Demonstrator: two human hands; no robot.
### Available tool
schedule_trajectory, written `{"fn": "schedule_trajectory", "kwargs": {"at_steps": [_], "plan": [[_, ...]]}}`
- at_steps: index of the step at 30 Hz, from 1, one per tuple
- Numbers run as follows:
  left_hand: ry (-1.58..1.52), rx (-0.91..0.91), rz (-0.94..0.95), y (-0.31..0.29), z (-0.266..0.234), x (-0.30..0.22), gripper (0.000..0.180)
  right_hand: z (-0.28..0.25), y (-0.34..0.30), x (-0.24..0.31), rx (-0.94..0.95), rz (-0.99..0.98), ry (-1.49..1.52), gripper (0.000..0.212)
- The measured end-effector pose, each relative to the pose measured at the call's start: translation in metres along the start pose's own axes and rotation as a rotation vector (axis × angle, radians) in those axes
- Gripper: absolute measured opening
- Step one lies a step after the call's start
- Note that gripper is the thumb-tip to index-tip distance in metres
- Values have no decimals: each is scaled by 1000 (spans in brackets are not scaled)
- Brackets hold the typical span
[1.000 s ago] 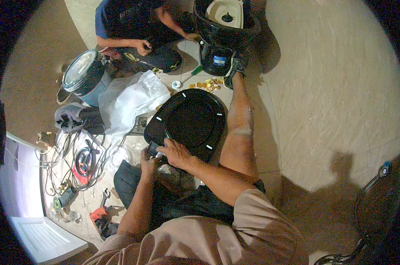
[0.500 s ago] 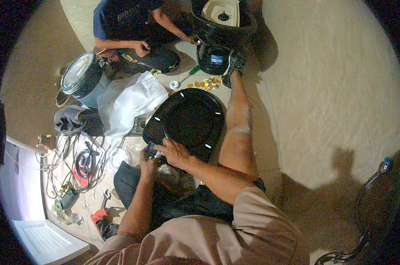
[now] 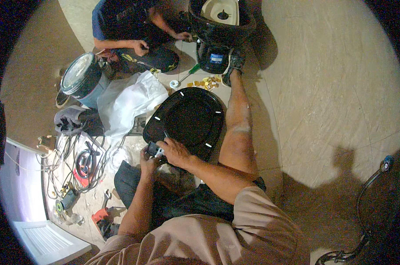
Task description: The person installs mounting hardware onto a black toilet seat. They insert plastic bolts and white gaskets into the hinges of the seat while sitting on the floor.
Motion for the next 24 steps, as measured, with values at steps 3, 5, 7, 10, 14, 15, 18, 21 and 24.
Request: {"fn": "schedule_trajectory", "kwargs": {"at_steps": [3,5,7,10,14,15,18,21,24], "plan": [[-21,-13,-33,-4,1,-2,68,0,-1,-3,1,34,25,43],[31,-20,-12,-6,2,-7,68,5,-4,-9,38,82,33,43],[16,-20,-12,-7,2,-8,65,-1,-6,-3,-30,11,36,38],[34,-30,-17,-7,0,-5,65,-1,-7,-2,-50,-18,50,38],[56,-51,7,-7,-5,-5,62,0,-8,-6,-46,18,57,38],[46,-37,14,-4,-3,-5,63,-1,-8,-4,-57,-2,60,38],[109,-32,66,-2,-2,-7,62,0,-7,-9,-27,37,26,37],[14,-53,-9,1,-5,4,60,0,-6,-9,-14,40,47,37],[82,-40,34,2,-5,3,59,3,-6,-12,6,61,47,38]]}}
Point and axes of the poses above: each hand's wrist, its own y-axis towards the middle knuckle, its own z-axis out of the palm, x = y × z, the point moved 10 cm from there along y, towards the middle knuckle, and after that the axes turned 3 degrees about x, right-handed, at the moved point
